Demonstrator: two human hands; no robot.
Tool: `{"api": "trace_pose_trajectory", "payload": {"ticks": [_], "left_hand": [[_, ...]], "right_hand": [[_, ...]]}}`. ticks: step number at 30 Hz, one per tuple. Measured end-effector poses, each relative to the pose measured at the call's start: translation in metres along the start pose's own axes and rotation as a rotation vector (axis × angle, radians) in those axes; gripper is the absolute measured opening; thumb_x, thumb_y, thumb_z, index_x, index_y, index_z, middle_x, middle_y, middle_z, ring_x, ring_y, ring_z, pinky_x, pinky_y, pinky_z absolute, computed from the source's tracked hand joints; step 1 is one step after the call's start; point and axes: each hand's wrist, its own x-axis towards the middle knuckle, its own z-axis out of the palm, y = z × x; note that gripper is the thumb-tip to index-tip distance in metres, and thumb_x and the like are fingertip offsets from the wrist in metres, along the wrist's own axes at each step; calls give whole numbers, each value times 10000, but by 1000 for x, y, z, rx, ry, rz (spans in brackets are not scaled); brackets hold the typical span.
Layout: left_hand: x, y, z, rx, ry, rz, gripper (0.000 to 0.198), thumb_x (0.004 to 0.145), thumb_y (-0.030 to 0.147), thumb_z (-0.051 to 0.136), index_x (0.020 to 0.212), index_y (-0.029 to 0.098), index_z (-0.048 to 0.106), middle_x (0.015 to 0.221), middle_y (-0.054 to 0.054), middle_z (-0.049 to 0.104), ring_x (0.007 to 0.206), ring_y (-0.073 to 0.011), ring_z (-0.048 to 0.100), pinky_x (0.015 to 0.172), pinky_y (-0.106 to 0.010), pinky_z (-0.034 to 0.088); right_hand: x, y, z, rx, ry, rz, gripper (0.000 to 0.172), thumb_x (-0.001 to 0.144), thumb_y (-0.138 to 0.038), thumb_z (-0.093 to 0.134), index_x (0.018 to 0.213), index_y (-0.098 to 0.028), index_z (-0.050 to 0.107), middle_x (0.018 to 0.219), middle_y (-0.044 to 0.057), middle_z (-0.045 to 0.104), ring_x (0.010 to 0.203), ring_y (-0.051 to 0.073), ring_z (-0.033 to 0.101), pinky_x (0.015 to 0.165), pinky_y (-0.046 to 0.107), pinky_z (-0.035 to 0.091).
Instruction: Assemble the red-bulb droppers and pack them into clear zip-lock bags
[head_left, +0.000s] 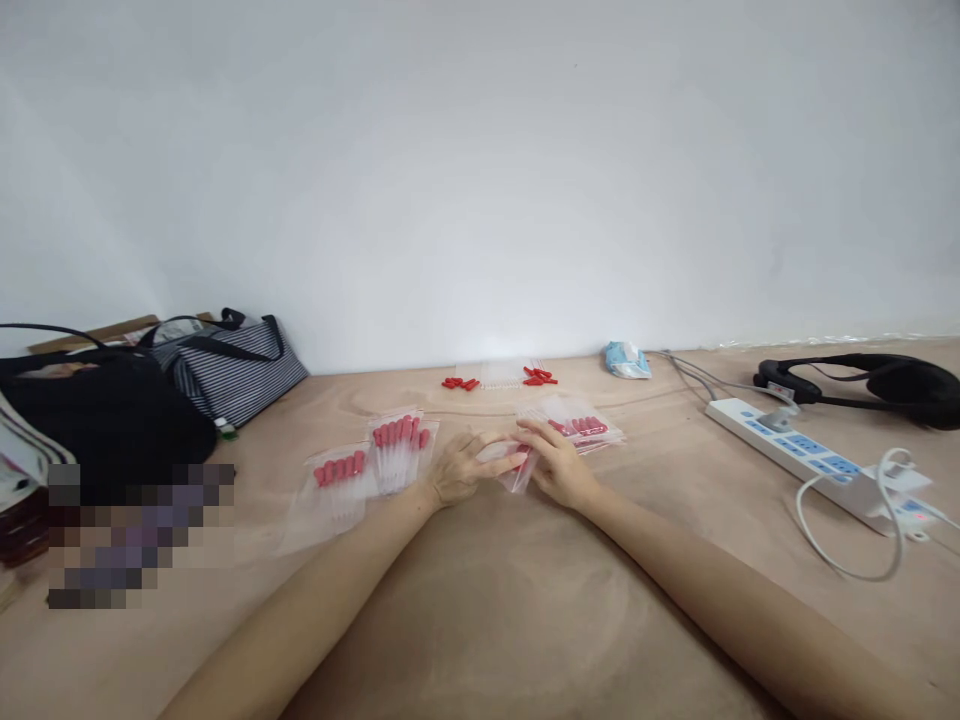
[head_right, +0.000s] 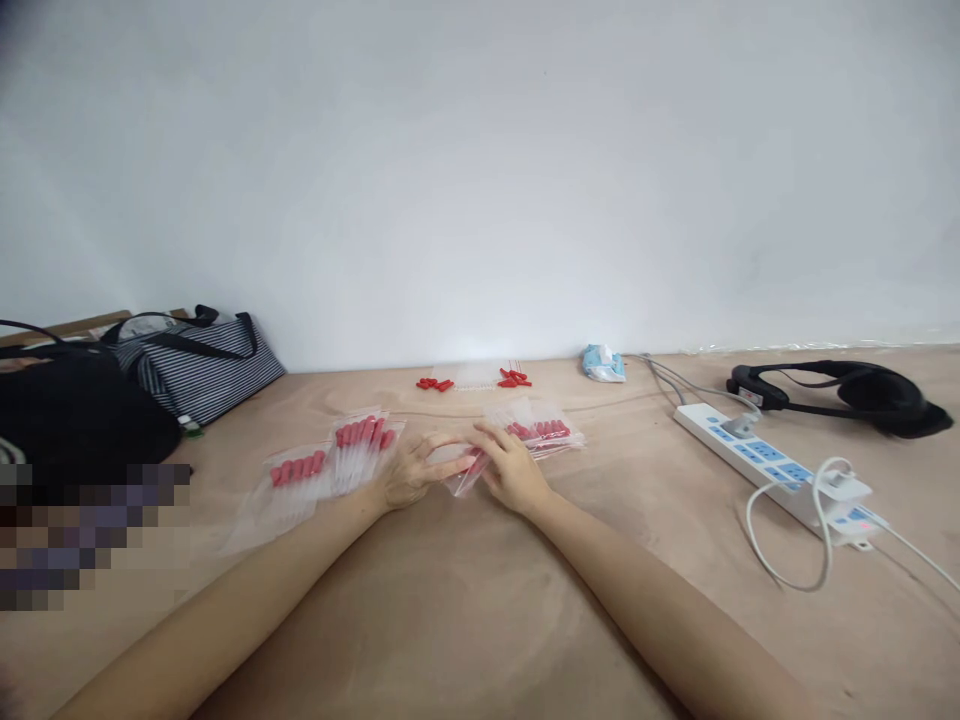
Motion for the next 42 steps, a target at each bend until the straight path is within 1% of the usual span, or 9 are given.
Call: {"api": "trace_pose_trajectory", "payload": {"ticks": [6,9,13,17,24,29,33,39,42], "left_hand": [[-10,0,-11,-66,-20,-148,465,783,295,517,1225,182,430,1164,-113,492,1058,-241,452,904,-399,363],[-15,11,-14,-91,15,-222,444,739,317,563,1142,153,478,1088,-111,541,1014,-239,494,875,-375,407],[-18,13,-11,-22,-82,-188,231,765,204,508,987,172,565,944,-71,622,849,-205,583,730,-317,473],[-22,3,-12,37,-192,-259,253,767,166,473,995,187,582,971,-60,643,846,-206,605,715,-314,482],[-26,1,-18,10,-191,-371,501,709,94,433,1208,130,455,1253,-113,481,1166,-221,425,965,-382,345],[-23,8,-23,-118,-366,-378,560,772,361,480,1276,139,376,1307,-137,413,1193,-265,388,980,-443,298],[-22,15,-23,-69,-220,-390,610,743,495,510,1220,123,434,1231,-155,489,1159,-288,419,984,-468,284],[-19,17,-11,-49,-18,-152,239,841,243,430,1017,160,568,993,-84,618,884,-188,592,766,-316,495],[-20,11,-6,32,7,-50,235,858,159,371,911,141,599,906,-79,638,814,-176,610,718,-300,510]], "right_hand": [[-3,7,11,-231,-20,-115,207,781,-123,475,942,-170,597,824,83,614,701,168,566,645,292,456],[1,0,15,-313,-79,-130,171,793,-142,482,909,-162,606,726,66,592,628,157,544,596,269,435],[3,-5,14,-278,-108,-188,199,825,-134,435,937,-155,598,808,75,594,673,142,538,611,241,418],[0,0,8,-274,-131,-241,258,856,-124,375,891,-177,625,776,59,605,622,130,514,592,262,369],[1,1,3,-296,-168,-252,249,862,-168,399,794,-183,639,681,33,592,596,120,494,600,284,294],[3,-2,1,-244,-168,-282,259,866,-172,392,778,-190,635,706,34,587,618,121,490,604,279,288],[2,-2,0,-247,-130,-259,228,857,-194,427,763,-193,635,676,29,584,625,127,496,608,282,293],[1,-4,0,-248,-63,-251,217,853,-206,445,733,-173,623,653,34,607,626,138,505,620,281,327],[2,-4,0,-242,-55,-271,216,854,-182,431,758,-160,624,657,37,604,624,139,495,617,280,330]]}}
